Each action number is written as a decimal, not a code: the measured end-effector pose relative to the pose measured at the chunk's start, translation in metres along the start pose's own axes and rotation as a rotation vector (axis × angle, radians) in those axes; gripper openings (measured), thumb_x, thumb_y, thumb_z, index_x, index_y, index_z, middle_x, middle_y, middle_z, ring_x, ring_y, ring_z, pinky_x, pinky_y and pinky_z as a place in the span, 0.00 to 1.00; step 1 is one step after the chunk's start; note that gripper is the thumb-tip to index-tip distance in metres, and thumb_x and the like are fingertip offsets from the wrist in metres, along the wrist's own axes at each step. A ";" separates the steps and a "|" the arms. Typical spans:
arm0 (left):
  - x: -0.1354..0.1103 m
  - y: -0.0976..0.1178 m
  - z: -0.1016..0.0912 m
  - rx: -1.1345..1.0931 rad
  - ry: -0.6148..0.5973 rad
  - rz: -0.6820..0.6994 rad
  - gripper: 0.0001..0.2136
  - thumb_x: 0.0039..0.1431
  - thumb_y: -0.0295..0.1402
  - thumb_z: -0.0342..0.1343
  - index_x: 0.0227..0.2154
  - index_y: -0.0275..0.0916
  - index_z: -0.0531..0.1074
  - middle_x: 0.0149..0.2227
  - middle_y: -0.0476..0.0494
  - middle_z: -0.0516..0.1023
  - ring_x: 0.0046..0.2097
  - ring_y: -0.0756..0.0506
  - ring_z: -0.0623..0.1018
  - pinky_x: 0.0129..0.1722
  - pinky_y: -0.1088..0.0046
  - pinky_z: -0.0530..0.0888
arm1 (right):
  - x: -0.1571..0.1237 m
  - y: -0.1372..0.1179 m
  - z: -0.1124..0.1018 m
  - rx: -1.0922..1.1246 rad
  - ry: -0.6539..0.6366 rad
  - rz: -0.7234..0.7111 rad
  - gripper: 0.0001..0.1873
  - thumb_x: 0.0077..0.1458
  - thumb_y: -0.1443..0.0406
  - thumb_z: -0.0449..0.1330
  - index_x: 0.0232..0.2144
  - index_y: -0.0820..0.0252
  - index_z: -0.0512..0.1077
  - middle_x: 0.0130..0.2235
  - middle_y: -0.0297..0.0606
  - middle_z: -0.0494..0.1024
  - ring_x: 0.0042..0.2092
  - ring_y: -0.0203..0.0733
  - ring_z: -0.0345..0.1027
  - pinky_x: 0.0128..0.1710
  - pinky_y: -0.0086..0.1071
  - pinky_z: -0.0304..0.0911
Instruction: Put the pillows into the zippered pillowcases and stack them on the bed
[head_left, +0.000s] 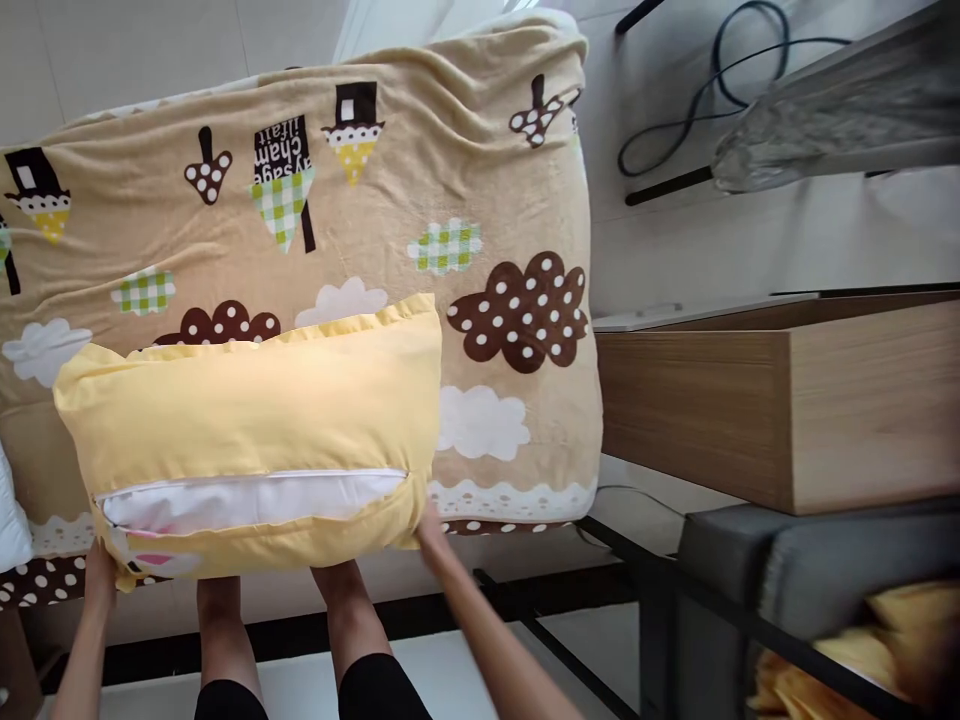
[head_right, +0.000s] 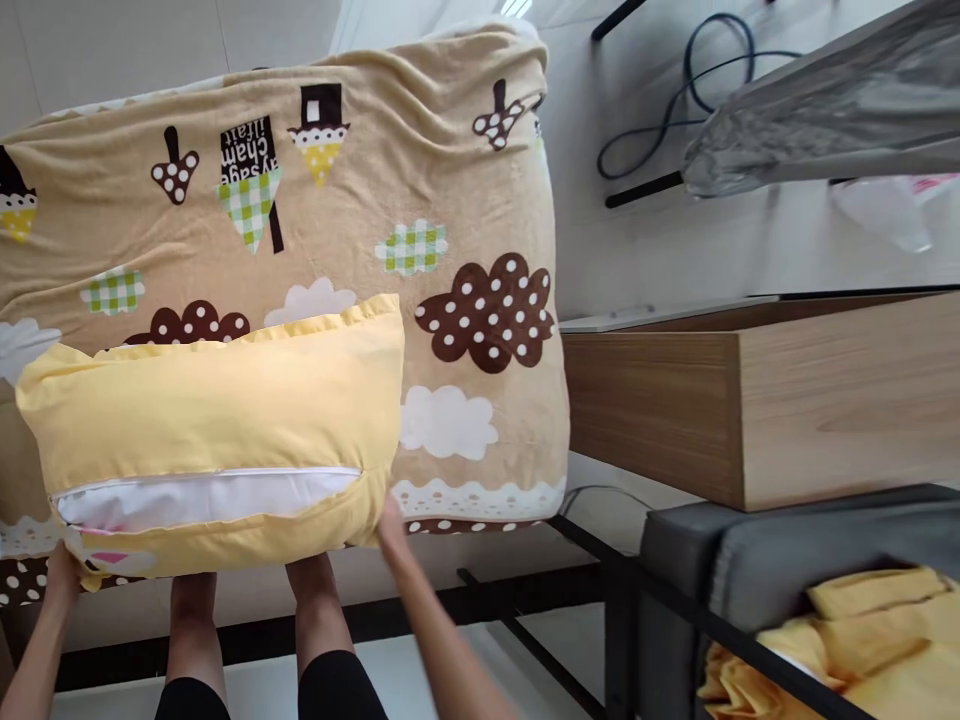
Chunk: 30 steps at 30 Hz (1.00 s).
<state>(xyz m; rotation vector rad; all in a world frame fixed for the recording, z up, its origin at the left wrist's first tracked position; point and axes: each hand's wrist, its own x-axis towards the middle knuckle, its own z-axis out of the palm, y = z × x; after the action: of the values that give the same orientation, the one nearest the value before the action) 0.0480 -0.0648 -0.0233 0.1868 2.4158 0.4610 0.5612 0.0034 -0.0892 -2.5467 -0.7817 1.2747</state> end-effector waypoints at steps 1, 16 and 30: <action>-0.005 -0.004 0.002 0.064 0.103 0.031 0.22 0.51 0.57 0.49 0.29 0.41 0.69 0.28 0.41 0.75 0.41 0.33 0.78 0.40 0.52 0.77 | -0.007 0.006 0.009 -0.017 0.033 0.001 0.30 0.48 0.37 0.46 0.20 0.52 0.71 0.22 0.43 0.77 0.31 0.53 0.72 0.31 0.43 0.67; -0.086 0.103 0.012 0.400 -0.002 1.370 0.26 0.61 0.38 0.53 0.62 0.48 0.60 0.64 0.36 0.63 0.68 0.36 0.60 0.66 0.47 0.57 | -0.072 -0.091 -0.027 -0.384 0.073 -1.067 0.21 0.60 0.55 0.53 0.54 0.46 0.72 0.57 0.43 0.74 0.61 0.57 0.64 0.61 0.51 0.55; -0.023 0.166 0.011 0.077 0.086 0.829 0.18 0.63 0.45 0.50 0.46 0.37 0.74 0.50 0.36 0.77 0.53 0.39 0.76 0.57 0.55 0.71 | 0.042 -0.106 -0.039 0.141 0.125 -0.521 0.31 0.58 0.43 0.49 0.51 0.55 0.73 0.56 0.47 0.75 0.59 0.53 0.65 0.59 0.51 0.58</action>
<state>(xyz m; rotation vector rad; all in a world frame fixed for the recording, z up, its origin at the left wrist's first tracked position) 0.0747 0.0861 0.0441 1.2424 2.3491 0.7380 0.5730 0.1175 -0.0531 -2.0890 -1.1778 0.9526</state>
